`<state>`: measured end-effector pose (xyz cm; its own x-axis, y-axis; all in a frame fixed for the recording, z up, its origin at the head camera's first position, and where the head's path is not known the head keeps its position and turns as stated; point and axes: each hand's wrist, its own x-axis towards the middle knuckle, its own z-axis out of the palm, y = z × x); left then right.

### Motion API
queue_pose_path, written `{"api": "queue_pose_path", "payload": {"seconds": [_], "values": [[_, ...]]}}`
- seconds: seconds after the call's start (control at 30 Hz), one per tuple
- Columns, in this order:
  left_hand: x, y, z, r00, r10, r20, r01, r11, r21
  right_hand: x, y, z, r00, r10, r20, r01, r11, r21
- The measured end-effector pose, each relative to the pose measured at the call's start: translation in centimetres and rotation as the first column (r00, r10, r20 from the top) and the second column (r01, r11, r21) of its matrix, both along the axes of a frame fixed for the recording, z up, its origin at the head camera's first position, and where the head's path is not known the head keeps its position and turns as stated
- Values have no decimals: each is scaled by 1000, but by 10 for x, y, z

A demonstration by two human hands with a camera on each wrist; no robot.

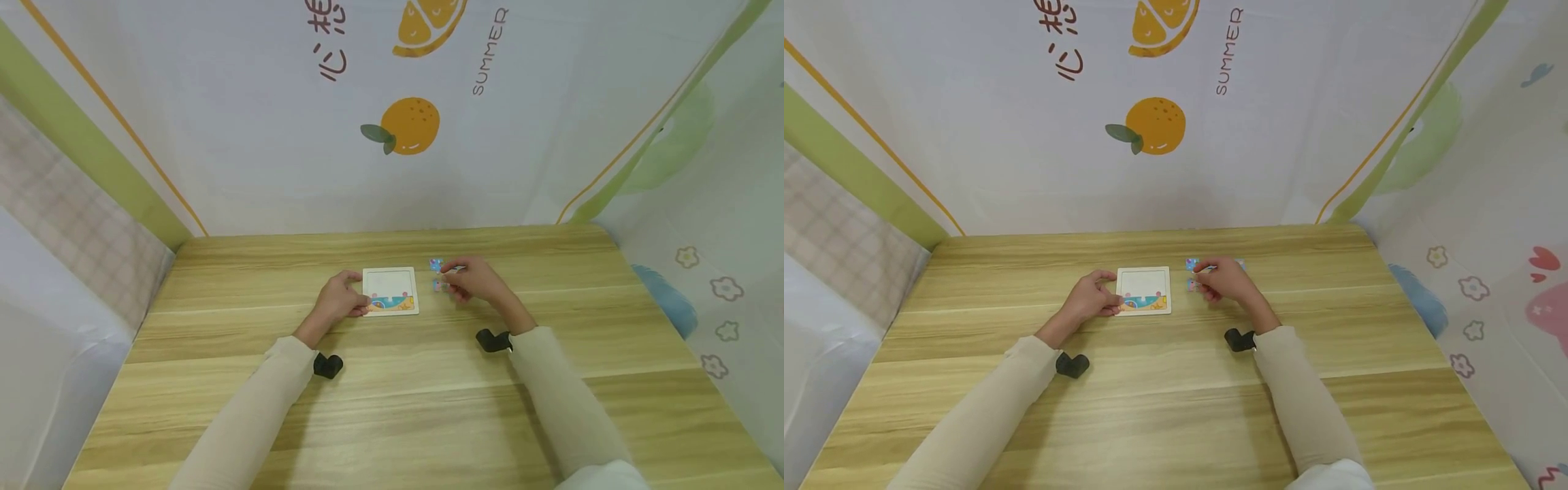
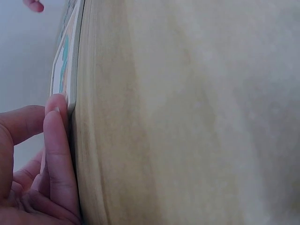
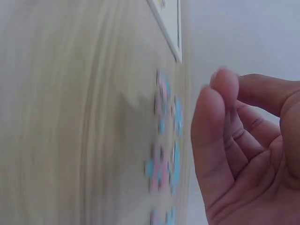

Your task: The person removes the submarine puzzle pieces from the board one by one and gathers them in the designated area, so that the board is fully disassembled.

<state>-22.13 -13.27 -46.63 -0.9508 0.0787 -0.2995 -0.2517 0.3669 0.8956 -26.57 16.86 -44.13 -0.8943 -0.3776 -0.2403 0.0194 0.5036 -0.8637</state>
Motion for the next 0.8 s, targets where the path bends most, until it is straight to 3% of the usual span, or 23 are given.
{"api": "queue_pose_path", "payload": {"seconds": [0.23,0.47,0.8], "values": [[0,0,0,1000,8,3,-8,1000,-2,3,-32,-6,998,61,22,-59,996,-62],[1,1,1,1000,17,12,-17,1000,-5,9,-64,-10,992,129,-3,-129,990,-48],[-1,1,0,999,25,24,-25,1000,6,20,-101,-21,985,160,56,-159,987,-34]]}}
